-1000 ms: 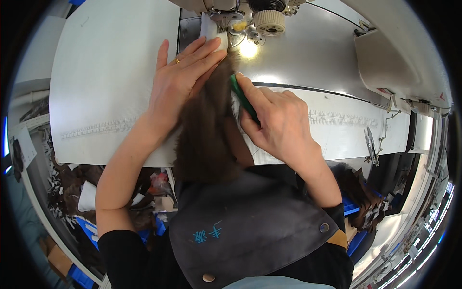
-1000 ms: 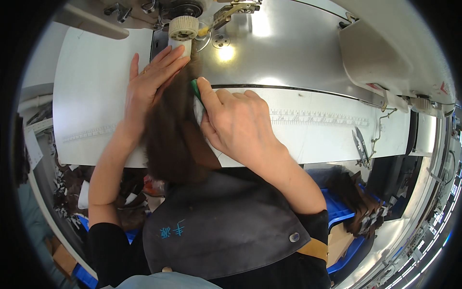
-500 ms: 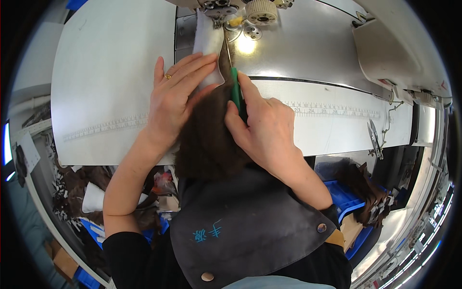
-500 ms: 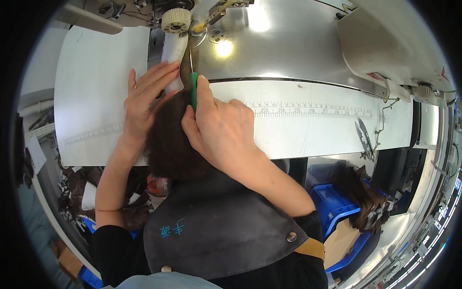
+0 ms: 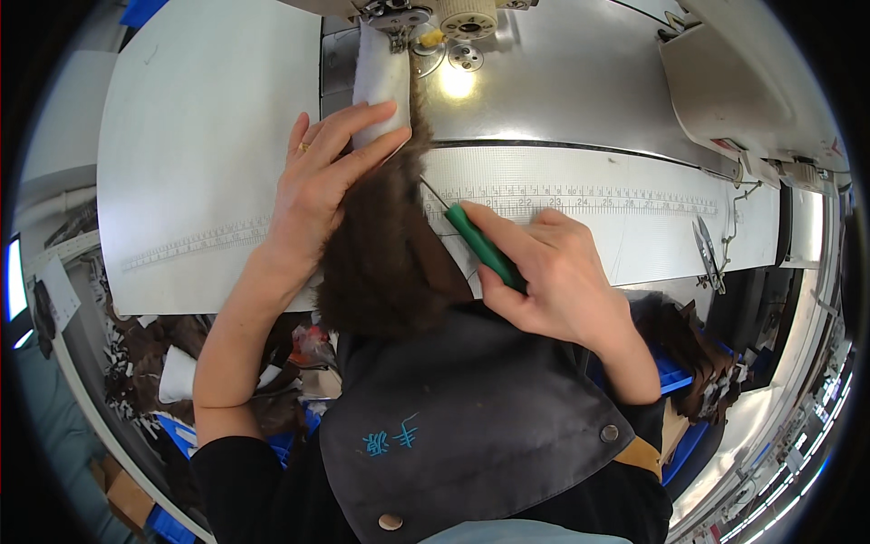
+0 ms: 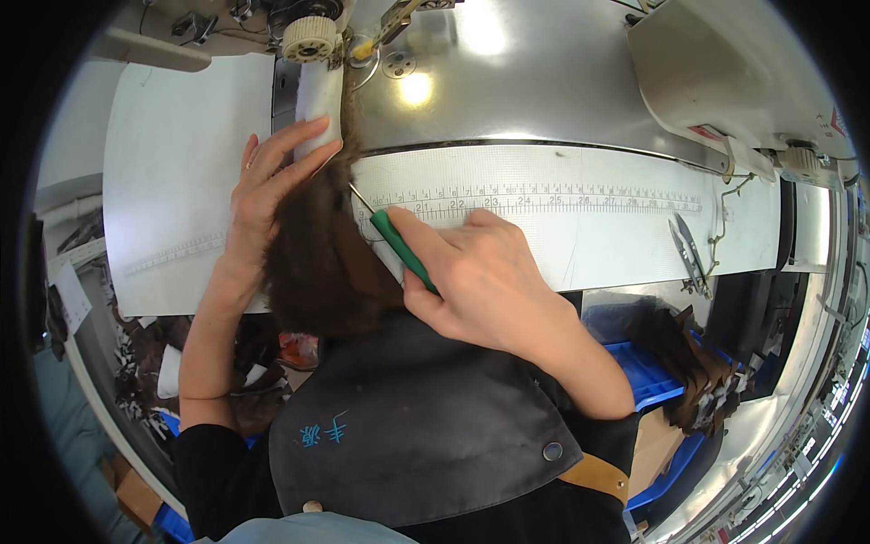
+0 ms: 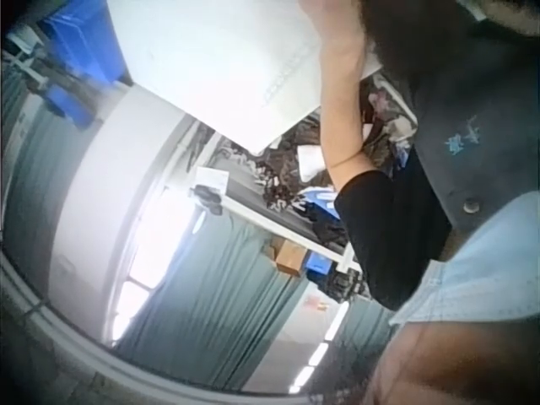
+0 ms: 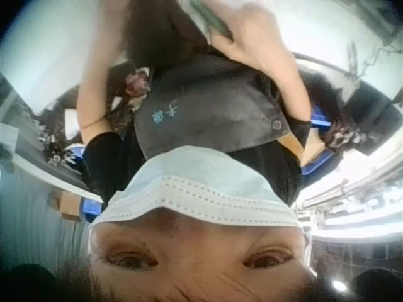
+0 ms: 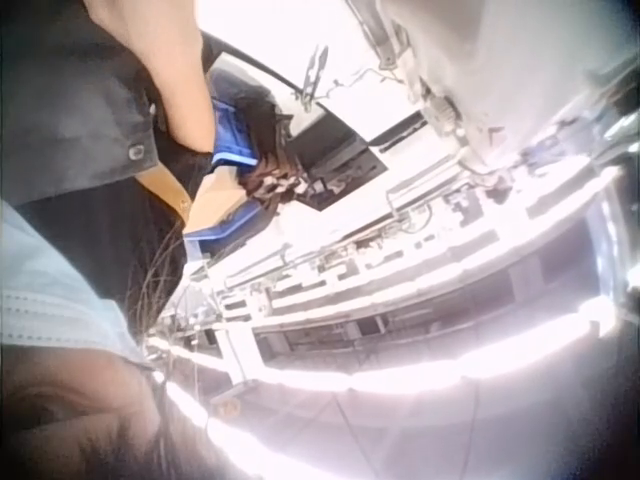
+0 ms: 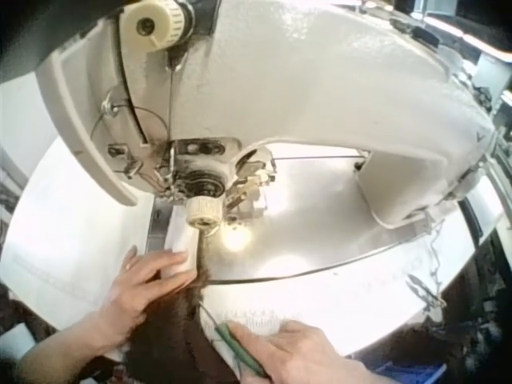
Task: Sewing a fur trim onto a leather strap using a sewing machine and a tucking tool.
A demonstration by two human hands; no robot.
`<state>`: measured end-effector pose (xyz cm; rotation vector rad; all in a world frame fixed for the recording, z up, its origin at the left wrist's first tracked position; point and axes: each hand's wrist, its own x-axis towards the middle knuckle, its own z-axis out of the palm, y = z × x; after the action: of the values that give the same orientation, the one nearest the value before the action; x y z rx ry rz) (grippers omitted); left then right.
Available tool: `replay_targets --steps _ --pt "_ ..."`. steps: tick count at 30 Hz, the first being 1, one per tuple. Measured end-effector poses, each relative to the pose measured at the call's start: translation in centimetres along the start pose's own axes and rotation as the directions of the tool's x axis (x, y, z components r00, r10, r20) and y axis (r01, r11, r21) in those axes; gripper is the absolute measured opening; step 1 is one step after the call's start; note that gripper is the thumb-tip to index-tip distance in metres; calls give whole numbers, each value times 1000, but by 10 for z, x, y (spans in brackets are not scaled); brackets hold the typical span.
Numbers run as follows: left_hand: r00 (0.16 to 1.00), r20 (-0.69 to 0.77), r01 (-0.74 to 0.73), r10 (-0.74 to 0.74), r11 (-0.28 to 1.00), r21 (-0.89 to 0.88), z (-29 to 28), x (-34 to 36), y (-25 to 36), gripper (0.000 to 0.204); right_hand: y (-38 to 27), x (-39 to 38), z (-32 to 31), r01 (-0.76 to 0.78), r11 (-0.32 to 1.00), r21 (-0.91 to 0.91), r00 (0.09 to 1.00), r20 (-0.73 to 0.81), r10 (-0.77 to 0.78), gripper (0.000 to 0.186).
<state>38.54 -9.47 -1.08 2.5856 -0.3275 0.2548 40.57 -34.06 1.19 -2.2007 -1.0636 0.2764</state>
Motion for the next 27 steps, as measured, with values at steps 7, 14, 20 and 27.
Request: replay_targets --steps 7,14,20,27 --pt "1000 1 -24 24 999 32 0 1 0 43 -7 24 19 -141 988 -65 955 -273 119 39" --pt "1000 -12 -5 5 1000 5 1 0 0 38 -9 40 27 -175 978 -114 952 -275 138 40" --pt "999 -15 45 -46 998 -53 0 1 4 35 -1 40 29 -41 986 -162 962 -271 -4 42" --pt "1000 16 27 -26 998 -50 -1 4 6 39 0 38 27 -30 986 -165 981 -196 -3 48"
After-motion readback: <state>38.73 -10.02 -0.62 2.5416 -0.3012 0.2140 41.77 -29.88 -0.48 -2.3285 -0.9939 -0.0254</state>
